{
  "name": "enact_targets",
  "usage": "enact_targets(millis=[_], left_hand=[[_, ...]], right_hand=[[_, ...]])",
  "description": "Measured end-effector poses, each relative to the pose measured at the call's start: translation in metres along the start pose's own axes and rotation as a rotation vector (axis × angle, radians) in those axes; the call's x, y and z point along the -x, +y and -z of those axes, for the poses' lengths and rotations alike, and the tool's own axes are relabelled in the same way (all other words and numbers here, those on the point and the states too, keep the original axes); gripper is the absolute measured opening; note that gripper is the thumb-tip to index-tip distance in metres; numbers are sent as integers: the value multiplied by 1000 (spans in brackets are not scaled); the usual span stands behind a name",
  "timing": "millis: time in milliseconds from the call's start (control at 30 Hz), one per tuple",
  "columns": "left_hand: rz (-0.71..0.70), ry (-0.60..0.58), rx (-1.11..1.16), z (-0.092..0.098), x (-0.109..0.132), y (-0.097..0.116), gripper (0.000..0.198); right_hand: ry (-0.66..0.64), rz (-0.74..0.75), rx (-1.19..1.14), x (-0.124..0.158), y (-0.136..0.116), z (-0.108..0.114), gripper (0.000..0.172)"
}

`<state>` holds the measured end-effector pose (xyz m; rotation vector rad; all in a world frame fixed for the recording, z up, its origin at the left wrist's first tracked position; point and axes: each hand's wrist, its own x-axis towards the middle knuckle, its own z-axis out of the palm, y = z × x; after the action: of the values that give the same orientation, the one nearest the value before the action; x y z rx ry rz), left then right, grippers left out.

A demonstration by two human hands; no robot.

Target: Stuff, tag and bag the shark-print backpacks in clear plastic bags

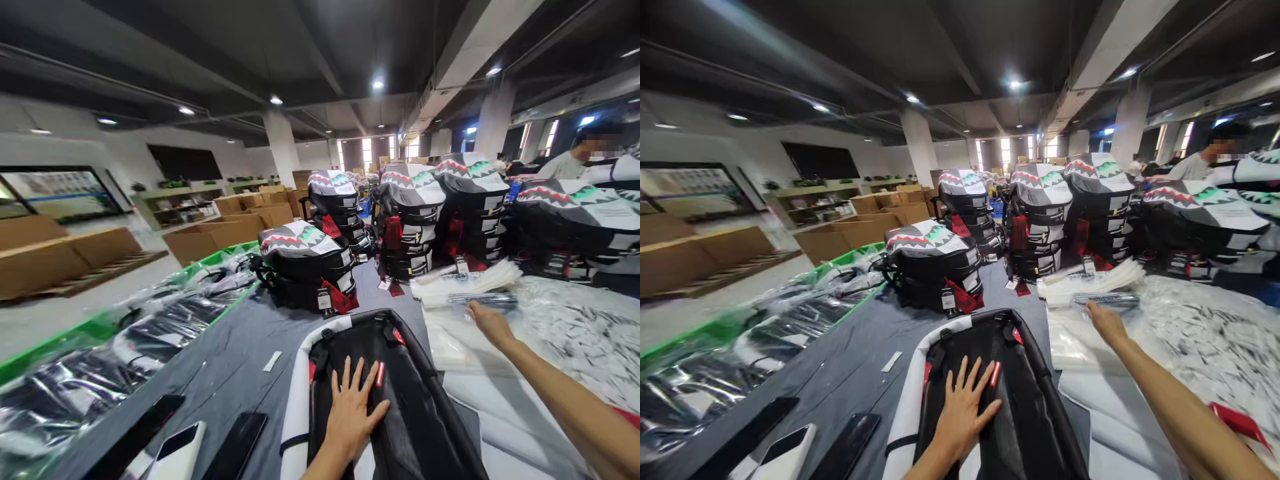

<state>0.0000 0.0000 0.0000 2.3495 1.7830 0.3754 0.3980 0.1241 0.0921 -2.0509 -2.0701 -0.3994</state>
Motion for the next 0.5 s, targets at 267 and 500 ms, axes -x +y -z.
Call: enact_targets(millis=[267, 500], left_hand=[[-56, 155, 113, 10, -1, 16, 63], [205, -36, 1429, 21, -9, 103, 84]], right_hand=[[60, 141, -91, 35, -49, 36, 31], [-3, 318, -301, 81, -159, 64, 25]])
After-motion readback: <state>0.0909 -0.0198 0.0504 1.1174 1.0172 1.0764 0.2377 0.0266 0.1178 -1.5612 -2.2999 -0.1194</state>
